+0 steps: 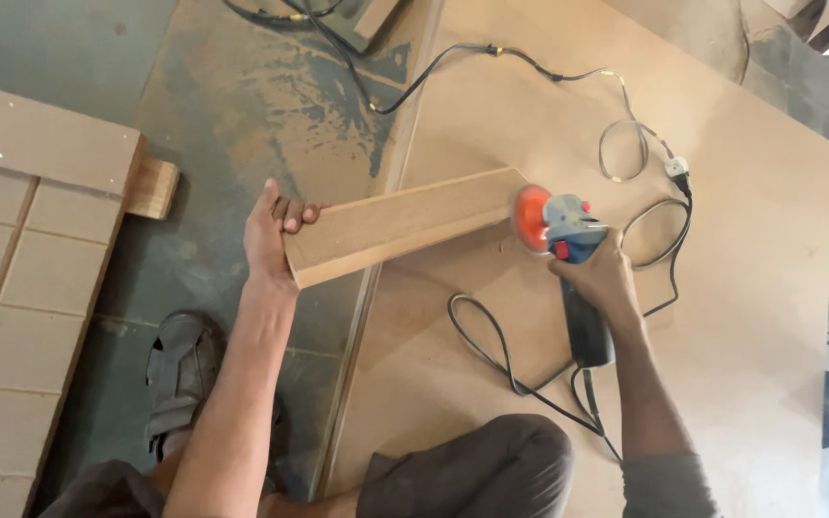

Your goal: The person sands the edges and surfaces of a piece of wood using a power sander while sitting on the floor.

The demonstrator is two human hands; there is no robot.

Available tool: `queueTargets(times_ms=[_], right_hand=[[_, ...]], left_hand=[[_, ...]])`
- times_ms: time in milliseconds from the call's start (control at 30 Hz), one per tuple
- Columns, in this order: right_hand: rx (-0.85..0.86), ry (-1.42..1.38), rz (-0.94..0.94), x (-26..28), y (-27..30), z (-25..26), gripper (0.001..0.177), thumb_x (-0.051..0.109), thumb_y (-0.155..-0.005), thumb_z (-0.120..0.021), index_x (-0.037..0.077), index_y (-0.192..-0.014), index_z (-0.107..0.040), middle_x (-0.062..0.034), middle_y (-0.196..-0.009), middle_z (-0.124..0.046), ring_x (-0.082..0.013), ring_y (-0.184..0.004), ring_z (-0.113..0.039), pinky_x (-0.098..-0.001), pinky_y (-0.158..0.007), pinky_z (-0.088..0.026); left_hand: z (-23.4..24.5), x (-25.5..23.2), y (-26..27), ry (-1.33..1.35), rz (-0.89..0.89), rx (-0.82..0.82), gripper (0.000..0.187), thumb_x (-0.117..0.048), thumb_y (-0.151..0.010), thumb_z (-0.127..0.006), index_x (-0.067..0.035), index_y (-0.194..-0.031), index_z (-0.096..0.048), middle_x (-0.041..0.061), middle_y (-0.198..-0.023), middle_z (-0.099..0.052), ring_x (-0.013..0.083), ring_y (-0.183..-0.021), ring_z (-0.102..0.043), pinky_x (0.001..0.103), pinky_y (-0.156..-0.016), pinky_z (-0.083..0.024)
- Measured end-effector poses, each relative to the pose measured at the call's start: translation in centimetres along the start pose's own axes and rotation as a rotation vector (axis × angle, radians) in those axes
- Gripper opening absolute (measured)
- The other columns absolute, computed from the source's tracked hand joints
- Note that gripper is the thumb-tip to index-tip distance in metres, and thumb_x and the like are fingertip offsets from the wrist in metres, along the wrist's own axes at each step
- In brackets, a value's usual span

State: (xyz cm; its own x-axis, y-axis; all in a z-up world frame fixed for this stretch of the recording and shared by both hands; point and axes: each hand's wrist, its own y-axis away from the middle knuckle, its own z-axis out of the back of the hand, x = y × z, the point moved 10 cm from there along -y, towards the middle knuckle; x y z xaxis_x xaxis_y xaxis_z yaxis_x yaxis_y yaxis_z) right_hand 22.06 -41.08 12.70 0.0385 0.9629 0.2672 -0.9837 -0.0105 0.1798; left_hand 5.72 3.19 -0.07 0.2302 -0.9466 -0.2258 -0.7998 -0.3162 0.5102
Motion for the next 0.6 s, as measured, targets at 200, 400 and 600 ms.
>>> queueTargets(times_ms=[200,400,600], right_hand=[[-0.020,-0.228,-0.120,-4.2,-2.4,1.0,0.095,0.030,-0.060,-0.091,-0.010,-0.133,-0.046,-0.0240,-0.116,-0.067,-0.0291,-0.098,-0.071,-0.0402,-0.077,-0.059],[0.006,-0.468,-0.060,-5.0,2.5,2.7,0.066,0.018,-0.069,-0.086,-0.009,-0.126,-0.068,-0.0203,-0.108,-0.072,-0.0202,-0.083,-0.068,-0.0363,-0.072,-0.057],[-0.143,-0.515,-0.089,-3.4,7.3,6.0,0.079,0.015,-0.067,-0.090,-0.009,-0.130,-0.047,-0.0145,-0.107,-0.066,-0.0161,-0.081,-0.068,-0.0349,-0.065,-0.059]], left_hand=[[-0.3,-0.3,0.7,0.015,0.004,-0.025,0.055,-0.031,-0.110,-0.048,-0.018,-0.060,-0.030,0.000,-0.051,-0.034,0.0193,-0.061,-0.049,0.047,-0.098,-0.054],[-1.8,-1.9,4.2,-0.050,-0.216,0.141,0.054,-0.037,-0.111,-0.052,-0.016,-0.064,-0.037,-0.001,-0.054,-0.038,0.0184,-0.066,-0.052,0.048,-0.108,-0.054],[1.2,3.9,5.0,-0.477,-0.455,-0.090,0.032,-0.021,-0.089,-0.069,-0.010,-0.118,-0.062,0.007,-0.119,-0.066,0.0233,-0.101,-0.068,0.037,-0.083,-0.058]])
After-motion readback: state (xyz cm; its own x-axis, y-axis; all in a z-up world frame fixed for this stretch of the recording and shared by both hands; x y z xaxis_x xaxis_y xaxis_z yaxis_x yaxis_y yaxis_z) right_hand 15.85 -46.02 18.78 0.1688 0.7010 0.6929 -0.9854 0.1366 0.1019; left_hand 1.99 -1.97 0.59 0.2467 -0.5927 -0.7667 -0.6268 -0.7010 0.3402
